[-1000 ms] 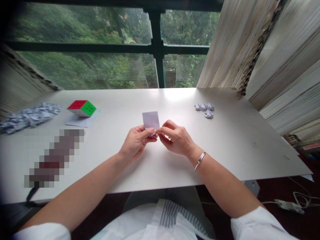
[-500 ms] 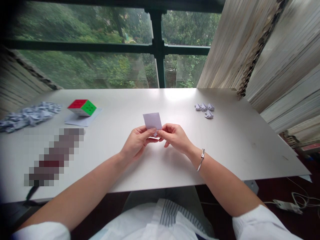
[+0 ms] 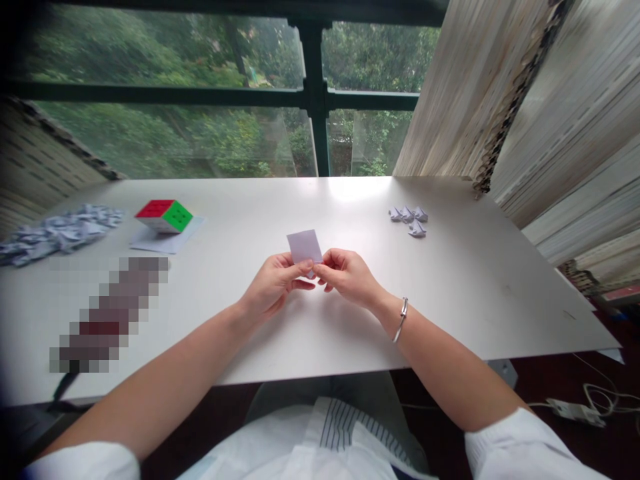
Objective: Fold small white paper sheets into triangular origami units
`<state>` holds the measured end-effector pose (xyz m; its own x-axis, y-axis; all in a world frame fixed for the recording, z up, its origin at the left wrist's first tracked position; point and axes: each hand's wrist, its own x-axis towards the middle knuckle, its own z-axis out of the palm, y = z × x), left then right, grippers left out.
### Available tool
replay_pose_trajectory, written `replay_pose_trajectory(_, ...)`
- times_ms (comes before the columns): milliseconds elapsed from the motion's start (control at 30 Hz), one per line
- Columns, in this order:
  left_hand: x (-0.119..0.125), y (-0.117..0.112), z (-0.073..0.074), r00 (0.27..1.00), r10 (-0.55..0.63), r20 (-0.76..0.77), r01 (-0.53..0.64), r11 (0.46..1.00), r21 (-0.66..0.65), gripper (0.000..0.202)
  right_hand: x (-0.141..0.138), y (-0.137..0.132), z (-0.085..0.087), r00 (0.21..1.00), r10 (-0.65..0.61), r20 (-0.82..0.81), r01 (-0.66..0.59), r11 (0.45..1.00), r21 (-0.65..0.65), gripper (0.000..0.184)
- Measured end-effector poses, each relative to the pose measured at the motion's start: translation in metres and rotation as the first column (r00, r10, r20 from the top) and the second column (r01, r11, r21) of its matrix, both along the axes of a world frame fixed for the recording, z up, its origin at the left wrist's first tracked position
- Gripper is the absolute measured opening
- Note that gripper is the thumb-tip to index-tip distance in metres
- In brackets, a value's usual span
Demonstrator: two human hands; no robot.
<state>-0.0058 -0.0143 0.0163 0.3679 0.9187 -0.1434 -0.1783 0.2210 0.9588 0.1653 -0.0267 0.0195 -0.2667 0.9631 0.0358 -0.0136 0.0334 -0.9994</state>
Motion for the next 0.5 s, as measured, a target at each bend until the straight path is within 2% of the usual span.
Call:
replay_pose_trajectory(233, -0.0016, 0.0001, 0.0003, 0.998, 0.014, 0.062, -0.010, 0.997, -0.072, 0.024, 0.0001, 0.0004, -0.0014, 0.998, 0.061, 0.001, -0.061, 0.998, 0.009, 0.029)
replay_pose_trajectory(367, -0.0013, 0.0012, 0.0009, 0.997, 0.066, 0.050, -0.063, 0.996, -0.060, 0.025, 0.0003, 0.0001, -0.0001, 0.996, 0.084, 0.008, -0.084, 0.996, -0.004, 0.020)
replay_pose_trajectory(500, -0.0002, 0.0024, 0.0003, 0.991, 0.133, 0.026, -0.133, 0.991, -0.025, 0.024, -0.0003, -0.0006, 0.0030, 0.996, 0.086, -0.004, -0.086, 0.995, -0.052, 0.022)
